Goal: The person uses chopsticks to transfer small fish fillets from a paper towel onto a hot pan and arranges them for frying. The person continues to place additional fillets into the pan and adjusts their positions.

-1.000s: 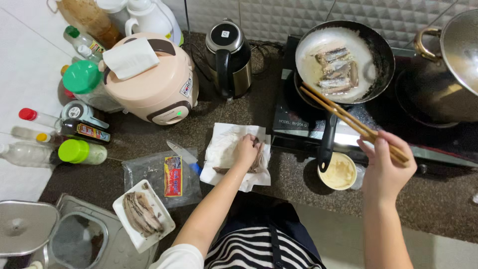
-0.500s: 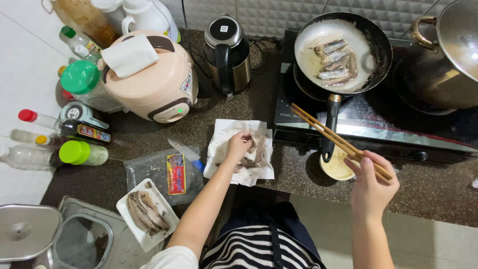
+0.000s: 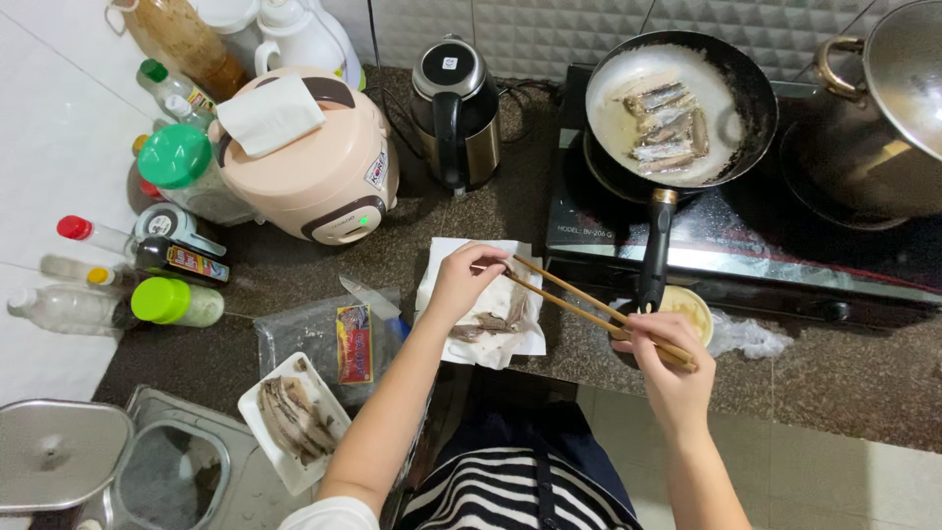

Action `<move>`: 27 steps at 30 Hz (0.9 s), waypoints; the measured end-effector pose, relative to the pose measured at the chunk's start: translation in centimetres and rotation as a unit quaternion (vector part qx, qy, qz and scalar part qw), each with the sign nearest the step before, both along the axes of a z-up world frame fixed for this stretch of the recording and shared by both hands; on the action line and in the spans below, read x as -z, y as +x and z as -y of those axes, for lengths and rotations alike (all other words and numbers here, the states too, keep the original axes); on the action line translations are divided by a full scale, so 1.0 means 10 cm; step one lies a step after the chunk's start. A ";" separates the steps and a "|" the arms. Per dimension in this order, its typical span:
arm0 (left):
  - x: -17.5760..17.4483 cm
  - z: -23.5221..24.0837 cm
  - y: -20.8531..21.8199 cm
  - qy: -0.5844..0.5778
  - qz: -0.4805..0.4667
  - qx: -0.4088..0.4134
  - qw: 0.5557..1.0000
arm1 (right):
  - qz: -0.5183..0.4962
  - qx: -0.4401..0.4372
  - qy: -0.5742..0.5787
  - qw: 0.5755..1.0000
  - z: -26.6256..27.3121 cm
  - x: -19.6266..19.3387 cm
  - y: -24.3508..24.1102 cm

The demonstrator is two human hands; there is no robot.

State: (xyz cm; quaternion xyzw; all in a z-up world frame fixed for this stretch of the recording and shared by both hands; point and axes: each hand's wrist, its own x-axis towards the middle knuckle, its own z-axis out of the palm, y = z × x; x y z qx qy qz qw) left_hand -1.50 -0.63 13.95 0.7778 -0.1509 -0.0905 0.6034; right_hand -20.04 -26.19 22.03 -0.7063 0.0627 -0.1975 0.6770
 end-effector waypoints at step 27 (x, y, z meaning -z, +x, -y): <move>-0.82 0.93 0.41 -0.047 0.184 -0.062 0.980 | 0.185 0.168 -0.270 0.930 1.35 -0.25 0.66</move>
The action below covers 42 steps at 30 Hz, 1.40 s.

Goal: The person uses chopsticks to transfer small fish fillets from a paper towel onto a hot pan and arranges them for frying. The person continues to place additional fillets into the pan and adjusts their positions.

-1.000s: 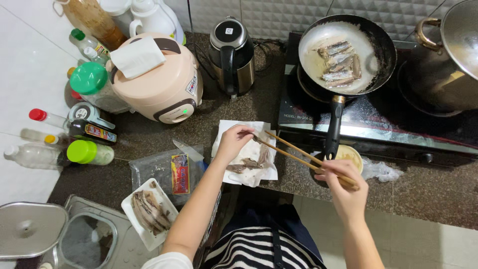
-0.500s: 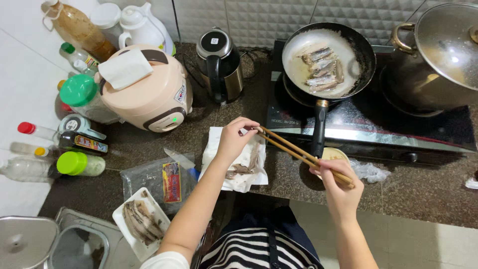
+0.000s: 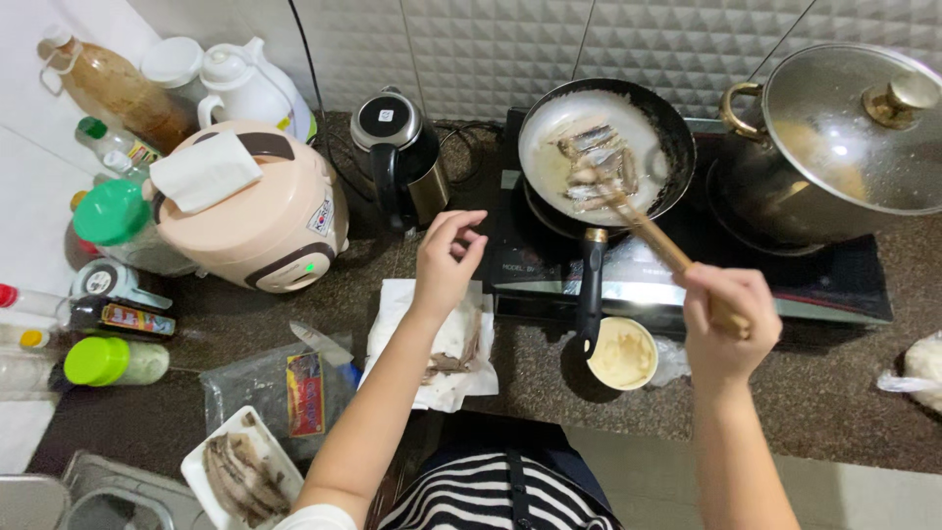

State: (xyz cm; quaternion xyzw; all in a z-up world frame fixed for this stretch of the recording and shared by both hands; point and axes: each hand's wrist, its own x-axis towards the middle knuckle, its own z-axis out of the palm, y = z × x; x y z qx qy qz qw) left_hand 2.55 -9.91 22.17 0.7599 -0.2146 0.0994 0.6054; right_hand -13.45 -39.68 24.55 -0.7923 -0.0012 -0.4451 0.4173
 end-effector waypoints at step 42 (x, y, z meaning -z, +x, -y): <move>1.02 -0.82 -0.04 0.045 -0.185 -0.094 0.977 | -0.121 -0.089 0.277 0.949 0.30 0.31 1.36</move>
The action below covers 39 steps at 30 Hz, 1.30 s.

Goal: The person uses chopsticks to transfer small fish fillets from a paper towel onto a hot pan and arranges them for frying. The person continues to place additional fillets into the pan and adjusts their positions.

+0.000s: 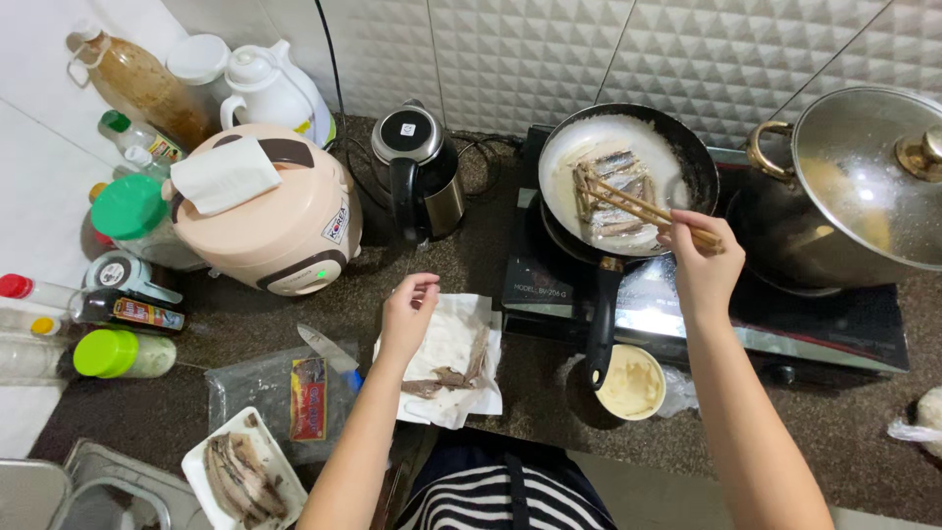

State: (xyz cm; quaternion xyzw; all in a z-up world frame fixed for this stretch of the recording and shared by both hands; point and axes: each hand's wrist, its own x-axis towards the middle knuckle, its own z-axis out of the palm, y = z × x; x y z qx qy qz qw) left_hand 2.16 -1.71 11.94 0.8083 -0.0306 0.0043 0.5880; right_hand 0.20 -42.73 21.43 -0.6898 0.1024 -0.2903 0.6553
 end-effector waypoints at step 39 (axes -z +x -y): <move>1.38 0.26 -0.34 0.062 -0.230 0.090 0.967 | 0.025 0.015 0.082 0.996 -0.93 -0.23 -1.56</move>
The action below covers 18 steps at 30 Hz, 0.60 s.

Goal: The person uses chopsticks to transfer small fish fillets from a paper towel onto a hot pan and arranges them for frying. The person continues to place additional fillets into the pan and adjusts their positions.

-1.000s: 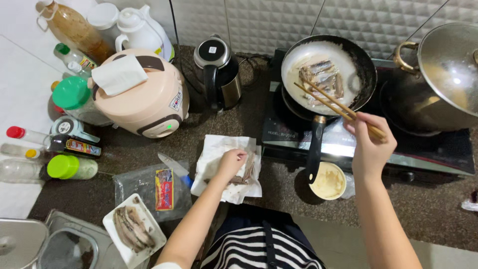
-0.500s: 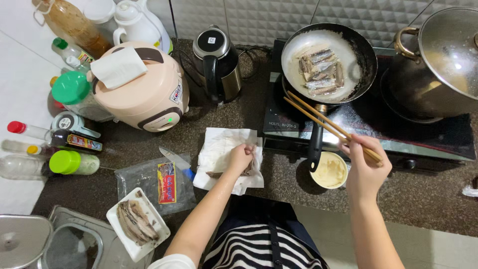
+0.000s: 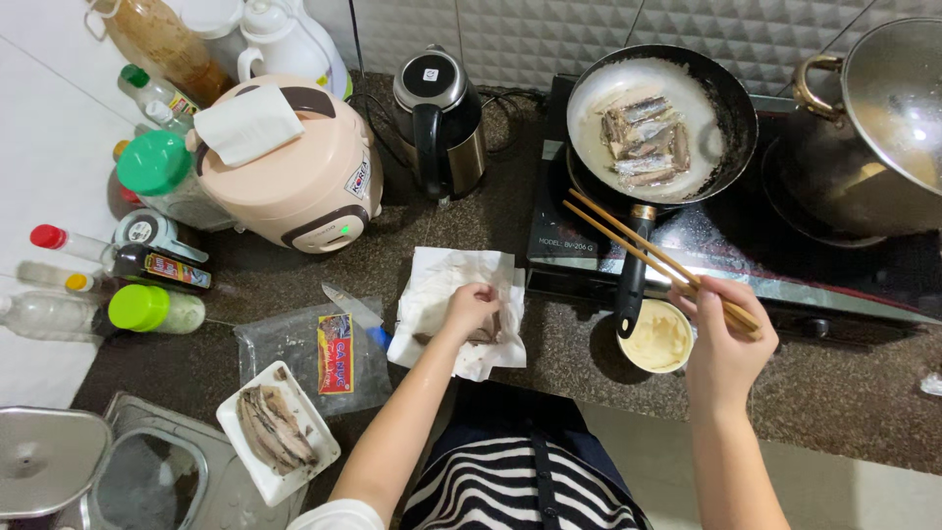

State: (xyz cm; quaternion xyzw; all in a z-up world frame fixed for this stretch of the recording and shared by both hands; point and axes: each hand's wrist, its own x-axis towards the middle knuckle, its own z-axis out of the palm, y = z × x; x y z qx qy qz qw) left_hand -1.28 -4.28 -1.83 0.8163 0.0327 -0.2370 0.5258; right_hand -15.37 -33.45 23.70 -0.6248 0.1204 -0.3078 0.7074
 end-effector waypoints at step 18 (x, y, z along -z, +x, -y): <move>-1.80 -0.30 0.35 -0.266 0.091 0.012 0.960 | -0.122 -0.120 0.066 0.983 -0.14 -0.01 0.02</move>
